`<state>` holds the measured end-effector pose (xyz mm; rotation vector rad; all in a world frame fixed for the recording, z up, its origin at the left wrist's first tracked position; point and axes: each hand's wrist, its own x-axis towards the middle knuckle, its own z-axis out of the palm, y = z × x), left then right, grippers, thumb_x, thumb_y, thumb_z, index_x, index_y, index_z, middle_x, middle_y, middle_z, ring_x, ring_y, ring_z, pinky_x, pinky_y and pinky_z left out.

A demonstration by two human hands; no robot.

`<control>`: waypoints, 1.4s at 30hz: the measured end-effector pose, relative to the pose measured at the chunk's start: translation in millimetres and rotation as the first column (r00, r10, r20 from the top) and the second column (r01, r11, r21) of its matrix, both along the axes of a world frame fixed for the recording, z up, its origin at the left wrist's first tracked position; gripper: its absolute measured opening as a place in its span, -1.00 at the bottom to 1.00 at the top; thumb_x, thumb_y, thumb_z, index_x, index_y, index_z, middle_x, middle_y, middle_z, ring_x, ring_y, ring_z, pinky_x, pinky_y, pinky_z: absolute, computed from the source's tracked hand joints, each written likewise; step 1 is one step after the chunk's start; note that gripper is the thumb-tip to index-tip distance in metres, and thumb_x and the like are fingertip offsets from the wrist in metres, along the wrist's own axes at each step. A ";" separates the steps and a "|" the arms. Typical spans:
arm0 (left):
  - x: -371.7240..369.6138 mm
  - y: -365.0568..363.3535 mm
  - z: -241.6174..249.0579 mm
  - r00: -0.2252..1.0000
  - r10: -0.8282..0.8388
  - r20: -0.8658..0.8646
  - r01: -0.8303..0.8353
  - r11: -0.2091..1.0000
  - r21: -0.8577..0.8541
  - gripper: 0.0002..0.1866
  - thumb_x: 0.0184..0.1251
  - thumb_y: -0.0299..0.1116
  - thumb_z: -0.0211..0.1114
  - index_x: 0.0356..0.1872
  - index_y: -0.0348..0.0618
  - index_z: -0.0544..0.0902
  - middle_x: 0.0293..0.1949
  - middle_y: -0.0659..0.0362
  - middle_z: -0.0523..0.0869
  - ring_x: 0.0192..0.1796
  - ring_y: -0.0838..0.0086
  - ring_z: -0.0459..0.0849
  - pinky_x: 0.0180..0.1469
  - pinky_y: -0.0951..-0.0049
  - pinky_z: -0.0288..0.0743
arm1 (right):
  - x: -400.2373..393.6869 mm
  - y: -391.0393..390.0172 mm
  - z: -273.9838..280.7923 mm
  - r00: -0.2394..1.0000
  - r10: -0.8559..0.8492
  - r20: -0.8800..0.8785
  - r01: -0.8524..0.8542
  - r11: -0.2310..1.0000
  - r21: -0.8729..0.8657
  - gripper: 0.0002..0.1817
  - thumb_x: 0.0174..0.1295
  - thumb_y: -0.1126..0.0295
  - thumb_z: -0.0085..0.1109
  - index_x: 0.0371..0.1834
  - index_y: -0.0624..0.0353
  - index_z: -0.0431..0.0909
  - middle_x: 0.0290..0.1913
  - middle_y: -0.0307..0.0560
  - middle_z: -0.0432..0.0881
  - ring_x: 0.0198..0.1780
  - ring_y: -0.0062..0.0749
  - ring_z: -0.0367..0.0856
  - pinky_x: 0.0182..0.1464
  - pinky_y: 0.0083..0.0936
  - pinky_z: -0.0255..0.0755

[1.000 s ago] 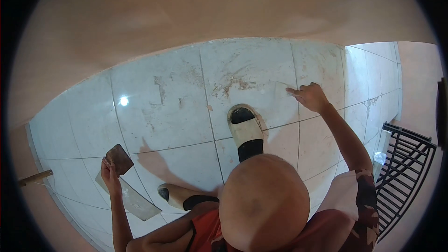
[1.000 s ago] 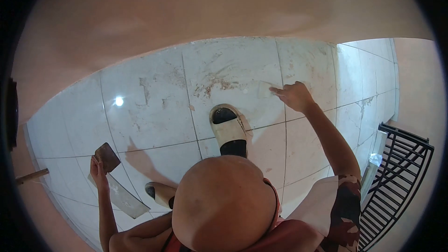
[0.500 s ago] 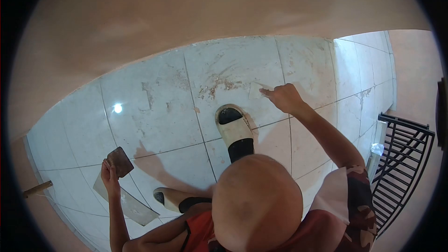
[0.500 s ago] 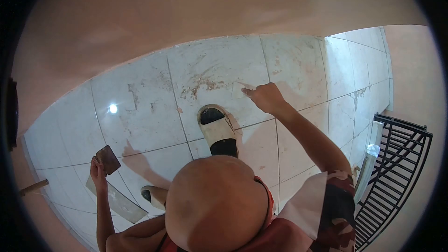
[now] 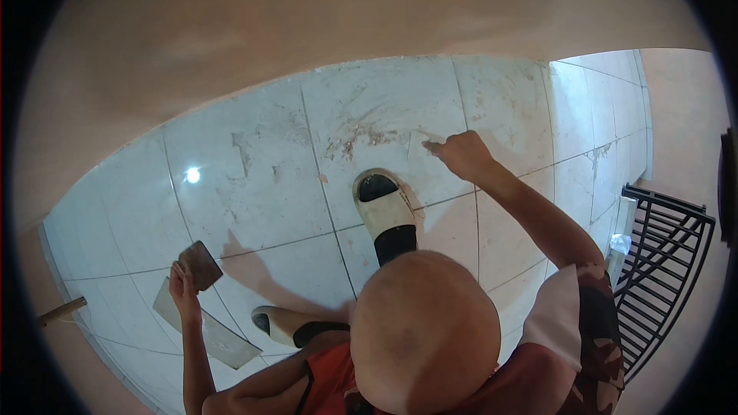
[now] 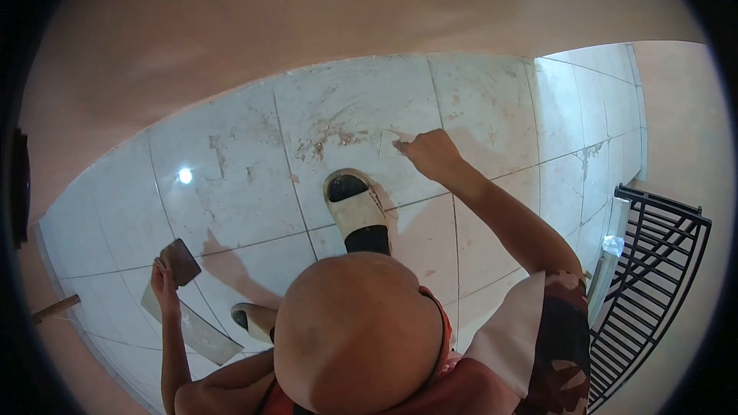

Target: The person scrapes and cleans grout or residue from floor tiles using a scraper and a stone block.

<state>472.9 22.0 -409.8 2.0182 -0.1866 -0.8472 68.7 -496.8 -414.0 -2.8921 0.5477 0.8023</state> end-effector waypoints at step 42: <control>-3.1 33.1 -15.6 0.960 -0.228 0.161 0.227 0.974 0.030 -0.91 0.46 -0.43 0.02 -0.23 -0.24 0.40 -0.30 0.30 0.39 -0.26 0.64 0.32 -0.19 0.59 0.28 | -90.9 -18.6 -20.5 0.999 -0.046 0.012 0.046 0.998 -0.047 -0.58 0.42 0.15 0.01 0.34 -0.33 0.46 -0.51 -0.12 0.60 -0.49 -0.22 0.62 -0.34 -0.23 0.48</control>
